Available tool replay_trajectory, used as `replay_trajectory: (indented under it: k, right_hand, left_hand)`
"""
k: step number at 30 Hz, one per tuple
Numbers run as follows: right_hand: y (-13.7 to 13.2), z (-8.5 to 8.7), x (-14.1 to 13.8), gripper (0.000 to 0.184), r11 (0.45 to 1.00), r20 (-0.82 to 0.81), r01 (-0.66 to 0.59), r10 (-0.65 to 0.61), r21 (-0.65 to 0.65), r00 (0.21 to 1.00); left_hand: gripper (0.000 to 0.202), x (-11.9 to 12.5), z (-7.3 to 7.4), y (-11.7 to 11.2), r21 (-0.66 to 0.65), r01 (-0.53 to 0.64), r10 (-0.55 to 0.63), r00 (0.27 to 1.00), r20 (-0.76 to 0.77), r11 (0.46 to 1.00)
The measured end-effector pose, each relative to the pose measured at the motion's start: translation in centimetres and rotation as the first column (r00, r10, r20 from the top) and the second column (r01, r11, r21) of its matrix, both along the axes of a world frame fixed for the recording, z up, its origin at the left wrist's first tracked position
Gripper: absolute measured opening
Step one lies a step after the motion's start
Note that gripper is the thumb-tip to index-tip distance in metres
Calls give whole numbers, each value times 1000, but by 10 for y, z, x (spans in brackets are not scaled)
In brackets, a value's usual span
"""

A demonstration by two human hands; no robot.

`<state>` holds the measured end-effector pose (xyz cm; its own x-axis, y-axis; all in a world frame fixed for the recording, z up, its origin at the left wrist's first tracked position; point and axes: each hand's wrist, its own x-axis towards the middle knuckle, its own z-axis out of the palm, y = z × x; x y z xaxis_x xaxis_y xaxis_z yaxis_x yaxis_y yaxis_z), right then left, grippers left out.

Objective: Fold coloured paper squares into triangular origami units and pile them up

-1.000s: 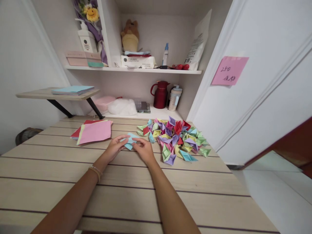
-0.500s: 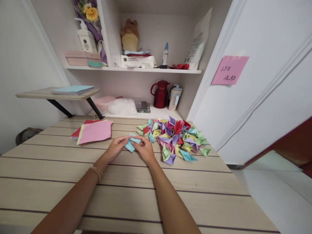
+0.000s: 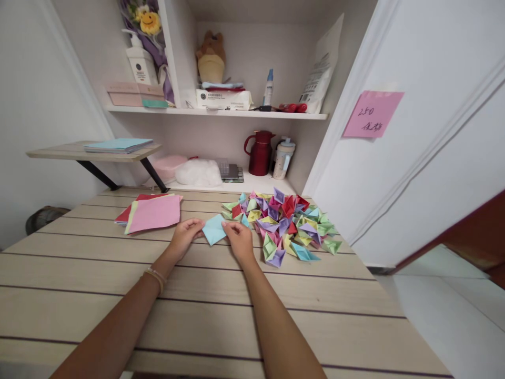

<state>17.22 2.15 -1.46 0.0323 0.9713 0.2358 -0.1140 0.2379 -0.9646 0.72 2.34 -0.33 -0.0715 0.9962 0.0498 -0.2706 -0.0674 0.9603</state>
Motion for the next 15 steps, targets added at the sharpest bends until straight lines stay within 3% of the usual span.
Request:
replay_trajectory:
  k: [3,7,10,15]
  right_hand:
    - [-2,0,-1,32,999,-55,39,-39,-1,998]
    - [-4,-2,-4,39,996,-78,-89,86,-27,993]
    - [-4,-2,-7,43,985,-62,-173,171,-26,983]
    - [-5,-2,-8,36,973,-38,-232,232,5,972]
  left_hand:
    - [30,2,0,-2,-1,85,-85,993,-84,996]
    - [42,4,1,-4,-5,144,-143,979,-145,990]
    - [46,2,0,-4,5,121,-119,983,-142,993]
    - [34,-1,-1,-2,46,49,-43,990,-132,998]
